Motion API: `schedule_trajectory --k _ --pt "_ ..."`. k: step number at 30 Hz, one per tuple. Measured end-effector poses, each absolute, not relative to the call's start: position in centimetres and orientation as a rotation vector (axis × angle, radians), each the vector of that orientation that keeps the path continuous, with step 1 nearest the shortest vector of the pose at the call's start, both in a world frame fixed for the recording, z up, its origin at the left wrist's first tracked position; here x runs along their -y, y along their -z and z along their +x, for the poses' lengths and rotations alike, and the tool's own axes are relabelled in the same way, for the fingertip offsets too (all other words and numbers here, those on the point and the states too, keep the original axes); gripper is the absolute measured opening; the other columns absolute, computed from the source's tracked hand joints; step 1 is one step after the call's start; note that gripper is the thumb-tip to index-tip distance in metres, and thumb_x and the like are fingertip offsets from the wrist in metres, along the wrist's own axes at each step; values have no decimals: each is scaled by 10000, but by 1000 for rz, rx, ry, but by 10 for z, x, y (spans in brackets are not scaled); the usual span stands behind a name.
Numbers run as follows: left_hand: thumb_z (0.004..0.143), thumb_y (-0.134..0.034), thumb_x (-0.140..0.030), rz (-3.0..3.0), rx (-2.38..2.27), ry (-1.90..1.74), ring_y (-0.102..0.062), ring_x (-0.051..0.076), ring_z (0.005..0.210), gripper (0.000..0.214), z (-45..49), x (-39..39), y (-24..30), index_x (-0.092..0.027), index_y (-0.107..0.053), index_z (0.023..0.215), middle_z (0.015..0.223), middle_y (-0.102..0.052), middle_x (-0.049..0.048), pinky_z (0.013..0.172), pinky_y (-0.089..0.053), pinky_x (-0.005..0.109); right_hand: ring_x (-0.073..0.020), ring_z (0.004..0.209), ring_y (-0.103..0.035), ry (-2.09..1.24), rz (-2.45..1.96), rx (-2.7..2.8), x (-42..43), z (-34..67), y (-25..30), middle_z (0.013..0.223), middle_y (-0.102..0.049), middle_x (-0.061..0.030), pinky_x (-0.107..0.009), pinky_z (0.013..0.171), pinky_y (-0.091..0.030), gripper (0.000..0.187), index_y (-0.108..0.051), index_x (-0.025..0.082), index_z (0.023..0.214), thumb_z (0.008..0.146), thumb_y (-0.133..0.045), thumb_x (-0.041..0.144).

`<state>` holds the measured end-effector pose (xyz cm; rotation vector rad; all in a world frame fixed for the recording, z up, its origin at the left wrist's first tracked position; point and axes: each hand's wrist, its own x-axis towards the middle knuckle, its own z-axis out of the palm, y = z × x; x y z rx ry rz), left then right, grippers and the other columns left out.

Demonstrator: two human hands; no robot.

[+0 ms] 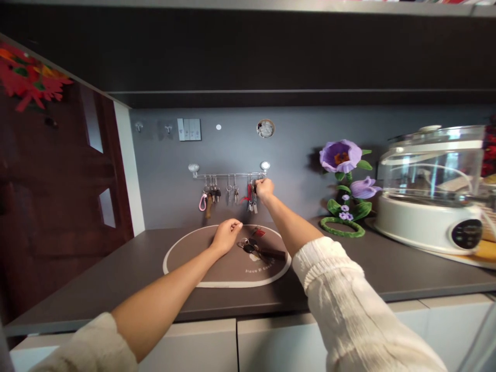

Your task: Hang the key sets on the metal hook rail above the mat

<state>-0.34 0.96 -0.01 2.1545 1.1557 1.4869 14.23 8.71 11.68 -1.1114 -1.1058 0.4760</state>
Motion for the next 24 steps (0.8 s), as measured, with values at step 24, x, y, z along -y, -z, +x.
schedule_trajectory --k 24 --pt "776 -467 -263 2114 -1150 -1481 -529 112 637 184 -4 -9 0 -150 -601 719 678 -615 17 628 -410 240 -79 498 -440 -453 -1070 1164 -107 145 -80 512 -500 28 -205 527 -399 121 -521 169 629 678 -505 278"
